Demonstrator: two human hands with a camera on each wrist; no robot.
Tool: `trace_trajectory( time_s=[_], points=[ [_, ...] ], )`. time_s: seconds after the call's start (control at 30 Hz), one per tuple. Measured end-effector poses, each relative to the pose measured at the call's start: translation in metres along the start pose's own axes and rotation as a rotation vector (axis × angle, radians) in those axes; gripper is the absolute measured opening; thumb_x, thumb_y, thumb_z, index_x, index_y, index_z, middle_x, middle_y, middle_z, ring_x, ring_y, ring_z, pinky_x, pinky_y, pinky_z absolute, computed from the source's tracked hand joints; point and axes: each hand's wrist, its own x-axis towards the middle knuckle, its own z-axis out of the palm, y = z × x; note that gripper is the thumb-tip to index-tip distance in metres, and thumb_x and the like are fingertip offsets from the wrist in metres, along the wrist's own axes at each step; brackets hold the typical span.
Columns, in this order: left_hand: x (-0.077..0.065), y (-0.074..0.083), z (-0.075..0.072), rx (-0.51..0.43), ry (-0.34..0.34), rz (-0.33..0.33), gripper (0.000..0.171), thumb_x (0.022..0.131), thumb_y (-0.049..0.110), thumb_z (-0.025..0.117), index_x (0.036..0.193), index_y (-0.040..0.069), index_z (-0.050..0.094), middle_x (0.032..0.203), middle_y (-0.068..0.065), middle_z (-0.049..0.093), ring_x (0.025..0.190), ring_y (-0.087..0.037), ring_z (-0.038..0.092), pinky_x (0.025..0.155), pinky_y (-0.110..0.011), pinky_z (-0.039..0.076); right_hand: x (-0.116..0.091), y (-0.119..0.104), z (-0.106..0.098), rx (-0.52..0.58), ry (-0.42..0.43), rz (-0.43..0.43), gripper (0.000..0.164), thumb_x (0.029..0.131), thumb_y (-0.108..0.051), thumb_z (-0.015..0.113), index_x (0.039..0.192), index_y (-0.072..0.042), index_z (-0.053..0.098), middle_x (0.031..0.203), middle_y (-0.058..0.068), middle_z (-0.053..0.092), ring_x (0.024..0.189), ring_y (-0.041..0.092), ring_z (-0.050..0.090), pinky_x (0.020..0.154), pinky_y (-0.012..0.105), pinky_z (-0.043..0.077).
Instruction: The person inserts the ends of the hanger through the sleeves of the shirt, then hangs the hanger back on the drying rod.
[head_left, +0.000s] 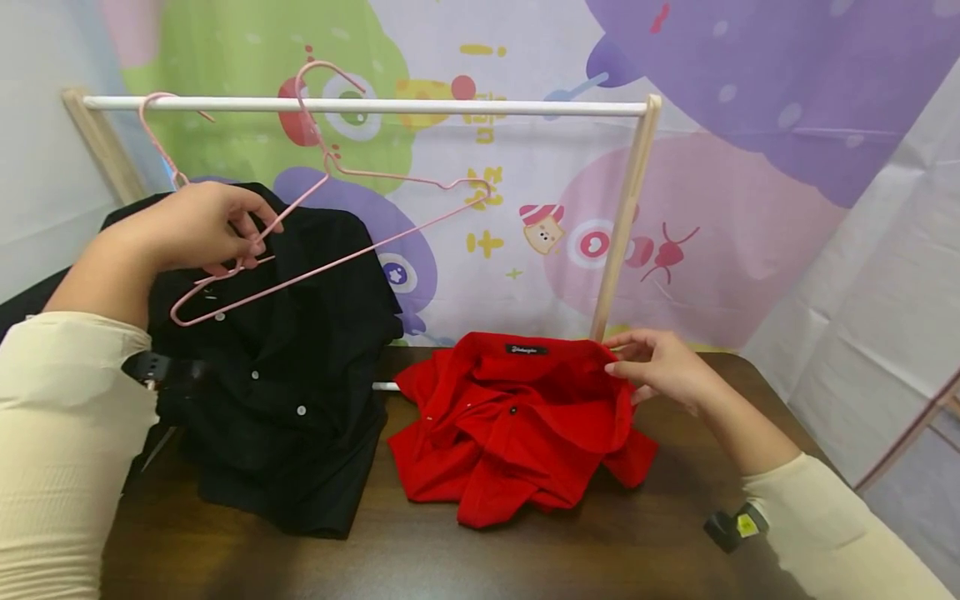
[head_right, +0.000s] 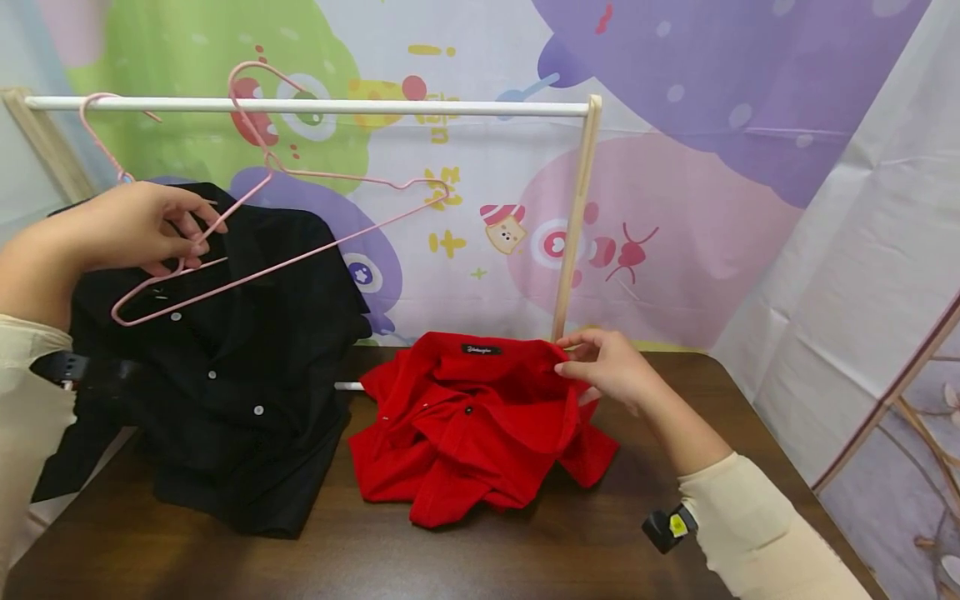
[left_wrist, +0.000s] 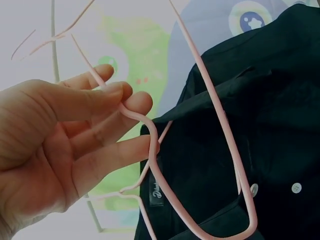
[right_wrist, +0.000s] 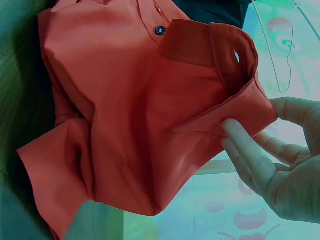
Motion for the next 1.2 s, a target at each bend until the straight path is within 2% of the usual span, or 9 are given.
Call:
trace_trajectory(
  time_s=[0.27,0.53,0.83,1.0,1.2],
  points=[
    [-0.015,0.001,0.004,-0.007,-0.02,0.018,0.036,0.089,-0.013,0.051,0.123,-0.002,0.06,0.08,-0.007,0.066,0.07,-0.021,0.062,0.054,-0.032,0.054,0.0,0.001,0.0,0.006,0.001,0.001,0.048,0.089,-0.008,0.068,0.132,0.008,0.052,0.108,0.023,0.058,0.082,0.025,0.063,0.065,0.047,0.057],
    [-0.028,-0.003,0.021,-0.052,-0.071,0.016,0.036,0.089,-0.013,0.056,0.122,0.0,0.064,0.083,-0.007,0.066,0.074,-0.02,0.063,0.058,-0.032,0.055,0.002,0.006,0.003,0.023,0.017,0.008,0.049,0.089,-0.008,0.068,0.133,0.007,0.052,0.11,0.022,0.058,0.083,0.024,0.063,0.066,0.048,0.057],
    [-0.039,0.007,0.046,-0.055,-0.187,0.111,0.035,0.087,-0.014,0.06,0.119,-0.002,0.066,0.077,-0.002,0.061,0.059,-0.015,0.054,0.049,-0.026,0.047,-0.001,0.007,0.003,0.038,0.031,-0.011,0.048,0.091,-0.009,0.067,0.133,0.008,0.051,0.122,0.029,0.057,0.084,0.022,0.062,0.063,0.042,0.058],
    [-0.044,0.015,0.06,-0.031,-0.192,0.193,0.035,0.083,-0.014,0.064,0.114,0.001,0.069,0.074,0.001,0.06,0.06,-0.013,0.053,0.049,-0.024,0.046,-0.003,0.005,0.004,0.045,0.036,-0.002,0.048,0.092,-0.008,0.066,0.134,0.009,0.05,0.124,0.03,0.056,0.084,0.022,0.062,0.063,0.04,0.058],
    [-0.041,0.029,0.079,0.011,-0.186,0.285,0.036,0.081,-0.016,0.063,0.109,0.003,0.072,0.069,0.006,0.056,0.064,-0.011,0.052,0.052,-0.023,0.046,-0.003,0.003,0.005,0.036,0.042,-0.004,0.048,0.091,-0.01,0.067,0.133,0.009,0.051,0.12,0.028,0.058,0.083,0.022,0.062,0.064,0.039,0.058]
  ],
)
